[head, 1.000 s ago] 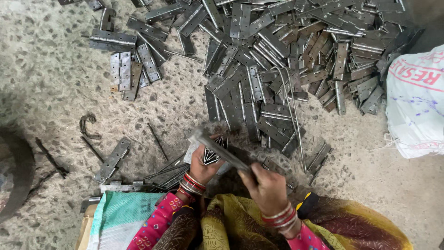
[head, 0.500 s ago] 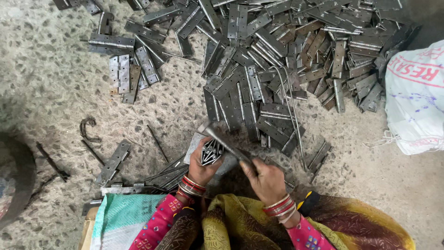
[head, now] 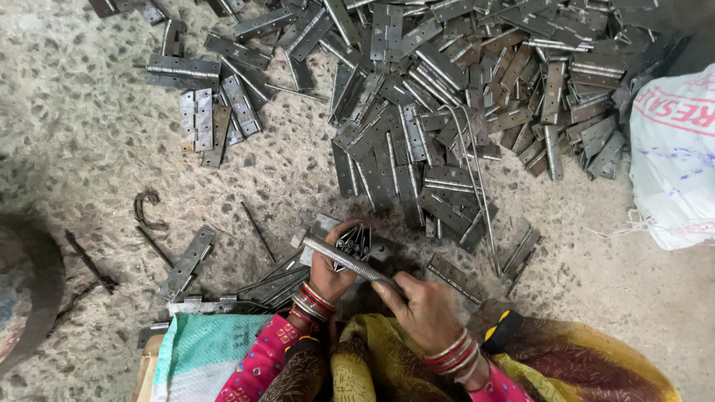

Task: The person sits on the floor and repeatedly picks up metal hinge plates, inserts them into a metal jig, and uses a hammer to drive pins into the hinge. The person then removes the assembled hinge and places it aside, continuing the process with additional hinge plates from a large pile.

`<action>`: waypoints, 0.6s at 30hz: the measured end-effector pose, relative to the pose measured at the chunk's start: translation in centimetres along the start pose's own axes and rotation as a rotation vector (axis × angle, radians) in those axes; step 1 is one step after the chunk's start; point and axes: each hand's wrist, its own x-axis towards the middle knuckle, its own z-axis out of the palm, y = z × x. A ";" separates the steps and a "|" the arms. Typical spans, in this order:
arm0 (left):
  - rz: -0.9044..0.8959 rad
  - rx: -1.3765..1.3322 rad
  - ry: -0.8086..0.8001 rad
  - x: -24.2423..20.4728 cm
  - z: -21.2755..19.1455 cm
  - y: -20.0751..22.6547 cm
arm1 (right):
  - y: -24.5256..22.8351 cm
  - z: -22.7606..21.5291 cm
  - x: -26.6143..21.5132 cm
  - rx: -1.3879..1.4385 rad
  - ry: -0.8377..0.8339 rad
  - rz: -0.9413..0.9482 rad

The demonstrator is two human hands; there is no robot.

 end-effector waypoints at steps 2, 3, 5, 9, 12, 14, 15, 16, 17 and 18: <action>-0.099 0.022 -0.001 -1.2 0.3 -0.3 | 0.7 -0.2 -0.8 0.077 0.035 0.032; -0.089 0.062 0.023 -1.0 0.2 -0.4 | 1.2 -0.6 -0.6 0.130 0.104 0.015; -0.036 0.073 0.044 -0.6 0.2 -0.3 | 2.2 -1.0 0.4 0.106 0.196 -0.026; 0.039 0.051 0.027 0.0 0.0 0.6 | 4.7 -0.6 2.6 -0.089 0.199 0.028; 0.002 0.061 0.026 -0.5 0.0 1.1 | 6.6 0.8 3.2 -0.226 0.131 0.119; -0.013 0.043 0.016 -0.1 0.0 1.4 | 7.7 1.5 3.6 -0.298 0.079 0.176; -0.017 0.030 0.012 0.0 0.1 1.4 | 8.3 1.7 3.8 -0.312 0.044 0.208; -0.021 0.017 0.008 0.1 0.2 1.4 | 8.7 1.9 3.8 -0.327 0.010 0.240; -0.032 -0.006 0.011 0.1 0.1 1.3 | 9.0 2.1 4.0 -0.322 0.049 0.231; -0.043 -0.029 0.015 0.0 0.1 1.1 | 9.2 2.4 4.2 -0.318 0.087 0.221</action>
